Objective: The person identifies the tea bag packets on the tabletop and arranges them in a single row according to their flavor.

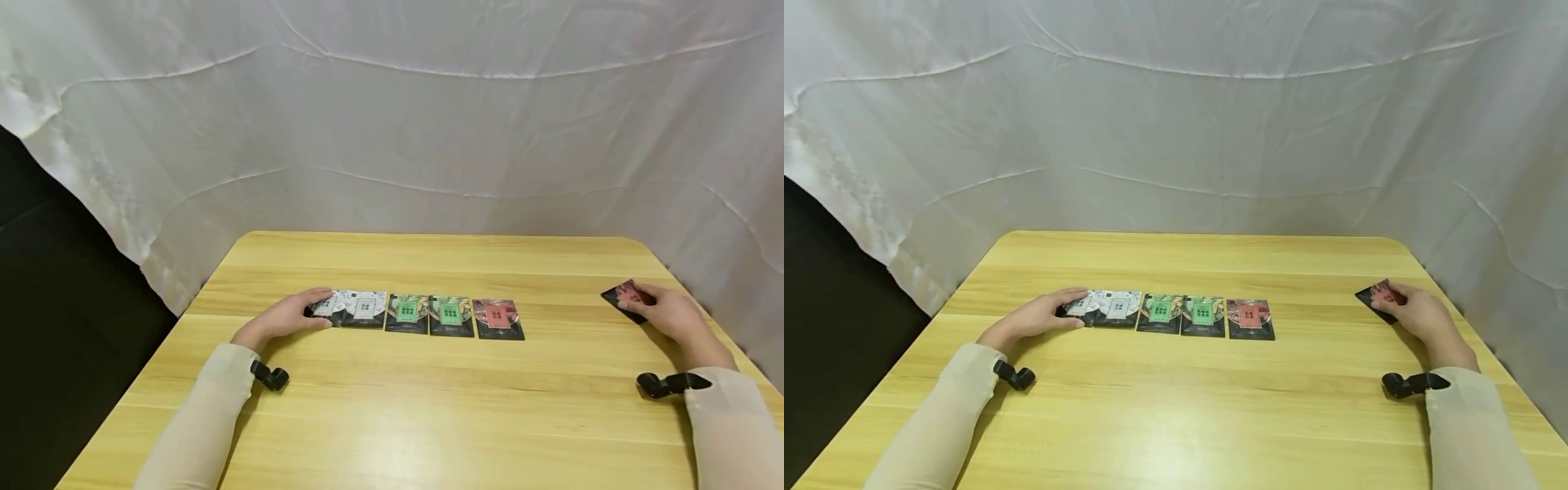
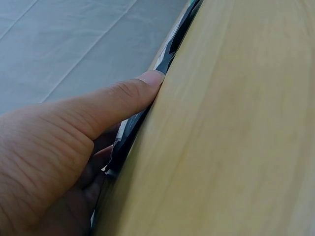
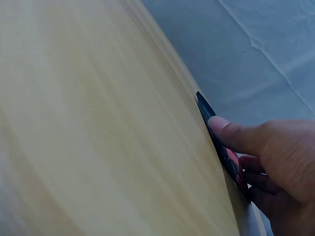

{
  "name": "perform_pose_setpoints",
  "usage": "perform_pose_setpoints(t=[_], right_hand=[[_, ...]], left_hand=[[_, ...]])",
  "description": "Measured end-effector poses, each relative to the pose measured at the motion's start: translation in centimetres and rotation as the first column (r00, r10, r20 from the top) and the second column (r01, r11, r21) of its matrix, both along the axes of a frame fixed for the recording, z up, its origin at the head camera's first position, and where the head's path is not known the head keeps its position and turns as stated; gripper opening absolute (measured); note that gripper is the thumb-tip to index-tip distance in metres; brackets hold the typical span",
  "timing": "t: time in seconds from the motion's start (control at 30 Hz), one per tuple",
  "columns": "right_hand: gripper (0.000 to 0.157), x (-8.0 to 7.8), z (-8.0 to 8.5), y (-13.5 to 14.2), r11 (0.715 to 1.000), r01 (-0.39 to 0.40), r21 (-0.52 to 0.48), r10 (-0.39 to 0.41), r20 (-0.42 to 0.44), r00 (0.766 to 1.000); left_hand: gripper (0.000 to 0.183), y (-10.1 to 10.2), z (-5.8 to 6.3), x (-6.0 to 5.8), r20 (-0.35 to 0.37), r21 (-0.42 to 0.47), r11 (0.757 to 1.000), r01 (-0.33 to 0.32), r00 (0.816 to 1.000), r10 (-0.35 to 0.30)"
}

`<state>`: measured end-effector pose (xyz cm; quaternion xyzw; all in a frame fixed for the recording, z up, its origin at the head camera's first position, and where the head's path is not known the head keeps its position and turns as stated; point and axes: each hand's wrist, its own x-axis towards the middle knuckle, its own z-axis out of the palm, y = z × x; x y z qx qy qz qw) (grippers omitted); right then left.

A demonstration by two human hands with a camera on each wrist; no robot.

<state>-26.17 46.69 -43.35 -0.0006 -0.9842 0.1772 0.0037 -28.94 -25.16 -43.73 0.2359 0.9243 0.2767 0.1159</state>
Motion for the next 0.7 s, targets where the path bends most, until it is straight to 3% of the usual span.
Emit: perform_pose_setpoints(t=[0.53,0.7], right_hand=[[0.073,-0.12,0.25,-0.48,0.999,-0.032,0.009,0.031,0.029,0.999],[0.063,-0.23,0.20,-0.55,0.999,-0.045,0.019,0.045,0.007,0.999]], left_hand=[[0.080,0.03,-0.09,-0.10,0.006,-0.002,1.000,-0.002,1.000,0.002],[0.080,0.01,-0.07,-0.11,0.000,-0.008,1.000,0.003,1.000,-0.003]])
